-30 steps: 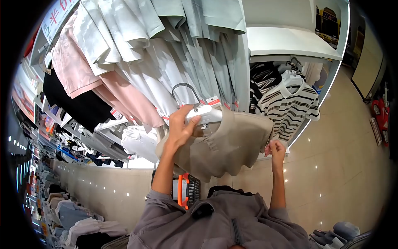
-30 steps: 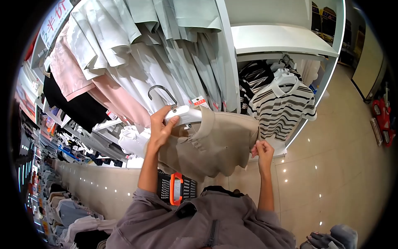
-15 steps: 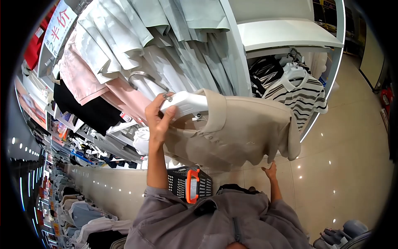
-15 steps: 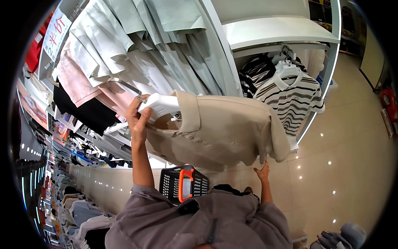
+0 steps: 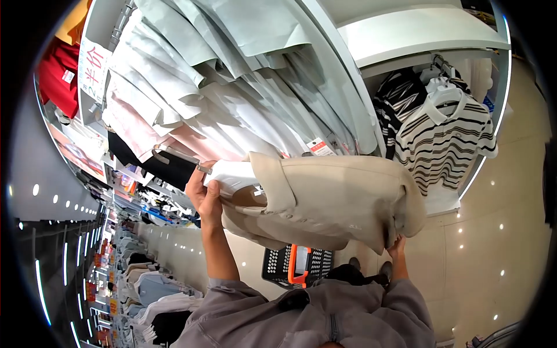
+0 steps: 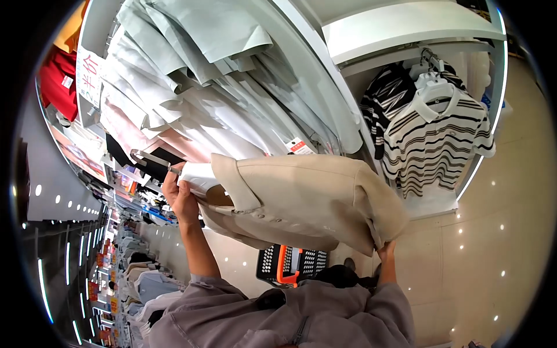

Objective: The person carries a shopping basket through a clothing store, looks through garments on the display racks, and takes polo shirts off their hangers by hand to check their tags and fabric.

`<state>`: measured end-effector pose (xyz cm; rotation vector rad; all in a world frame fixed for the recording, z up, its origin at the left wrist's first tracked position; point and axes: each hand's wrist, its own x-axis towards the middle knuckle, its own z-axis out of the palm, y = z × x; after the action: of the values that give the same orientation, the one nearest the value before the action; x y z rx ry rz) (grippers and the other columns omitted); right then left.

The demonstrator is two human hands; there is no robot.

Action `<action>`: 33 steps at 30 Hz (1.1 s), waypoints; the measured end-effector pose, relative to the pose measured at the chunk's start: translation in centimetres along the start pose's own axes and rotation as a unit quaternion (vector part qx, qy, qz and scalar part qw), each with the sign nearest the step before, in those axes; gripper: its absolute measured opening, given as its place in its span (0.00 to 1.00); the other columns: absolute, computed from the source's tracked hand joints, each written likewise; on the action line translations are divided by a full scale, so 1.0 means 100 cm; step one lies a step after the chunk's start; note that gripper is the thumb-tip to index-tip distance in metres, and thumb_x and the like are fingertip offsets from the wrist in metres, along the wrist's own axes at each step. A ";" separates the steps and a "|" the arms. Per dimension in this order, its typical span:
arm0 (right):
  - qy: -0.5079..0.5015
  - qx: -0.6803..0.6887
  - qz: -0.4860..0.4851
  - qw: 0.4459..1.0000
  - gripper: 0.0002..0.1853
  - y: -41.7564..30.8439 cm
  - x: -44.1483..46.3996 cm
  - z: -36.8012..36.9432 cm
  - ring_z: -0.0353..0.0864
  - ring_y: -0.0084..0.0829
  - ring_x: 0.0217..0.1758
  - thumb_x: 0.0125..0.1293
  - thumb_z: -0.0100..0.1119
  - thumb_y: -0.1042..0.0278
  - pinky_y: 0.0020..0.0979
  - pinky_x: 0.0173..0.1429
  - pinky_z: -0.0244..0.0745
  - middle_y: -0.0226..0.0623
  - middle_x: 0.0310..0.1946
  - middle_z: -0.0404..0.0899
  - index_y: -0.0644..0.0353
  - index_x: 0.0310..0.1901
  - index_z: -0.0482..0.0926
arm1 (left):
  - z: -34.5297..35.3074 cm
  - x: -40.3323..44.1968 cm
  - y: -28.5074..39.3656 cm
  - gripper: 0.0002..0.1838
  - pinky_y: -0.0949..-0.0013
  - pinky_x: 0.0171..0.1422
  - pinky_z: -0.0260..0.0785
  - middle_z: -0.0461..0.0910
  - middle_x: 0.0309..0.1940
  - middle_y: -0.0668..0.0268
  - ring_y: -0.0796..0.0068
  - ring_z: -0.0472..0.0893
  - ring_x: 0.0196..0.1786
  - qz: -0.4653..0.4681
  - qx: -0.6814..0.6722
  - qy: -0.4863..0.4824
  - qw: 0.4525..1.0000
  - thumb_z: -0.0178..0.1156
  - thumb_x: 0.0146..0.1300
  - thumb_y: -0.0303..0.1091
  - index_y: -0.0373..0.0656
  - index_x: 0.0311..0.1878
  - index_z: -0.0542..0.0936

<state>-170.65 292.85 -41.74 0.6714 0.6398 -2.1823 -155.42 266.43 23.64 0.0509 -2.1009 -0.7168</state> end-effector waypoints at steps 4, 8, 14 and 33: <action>-0.054 -0.041 -0.018 0.998 0.36 0.020 -0.002 0.028 0.65 0.41 0.66 0.65 0.48 0.42 0.38 0.68 0.64 0.44 0.64 0.64 0.65 0.65 0.62 | -0.001 -0.003 -0.007 0.33 0.73 0.47 0.64 0.77 0.36 0.60 0.74 0.74 0.39 -0.018 0.010 0.010 1.000 0.60 0.59 0.55 0.27 0.45 0.74; 0.048 -0.038 0.024 0.998 0.29 0.030 -0.008 0.031 0.72 0.40 0.58 0.65 0.51 0.51 0.37 0.61 0.68 0.42 0.56 0.73 0.67 0.58 0.70 | -0.006 -0.004 -0.004 0.33 0.74 0.46 0.64 0.77 0.36 0.60 0.74 0.75 0.39 -0.038 0.035 -0.003 0.999 0.61 0.59 0.55 0.26 0.46 0.74; 0.157 -0.282 -0.097 0.942 0.14 0.035 0.020 -0.022 0.75 0.36 0.30 0.63 0.58 0.62 0.37 0.36 0.70 0.41 0.28 0.79 0.69 0.34 0.79 | -0.007 -0.008 -0.003 0.32 0.75 0.45 0.64 0.77 0.36 0.60 0.75 0.74 0.38 -0.036 0.058 -0.005 0.998 0.61 0.59 0.54 0.26 0.46 0.75; 0.025 -0.292 -0.227 0.929 0.11 -0.120 -0.118 0.025 0.72 0.21 0.29 0.66 0.57 0.61 0.26 0.33 0.63 0.28 0.28 0.76 0.60 0.33 0.78 | 0.018 -0.037 -0.039 0.19 0.78 0.37 0.61 0.74 0.31 0.69 0.80 0.69 0.33 -0.067 -0.058 0.067 0.994 0.63 0.59 0.39 0.32 0.44 0.78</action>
<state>-173.74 304.40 -29.70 0.2704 1.5173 -2.2003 -155.45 265.12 18.08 0.1738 -1.9368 -0.8909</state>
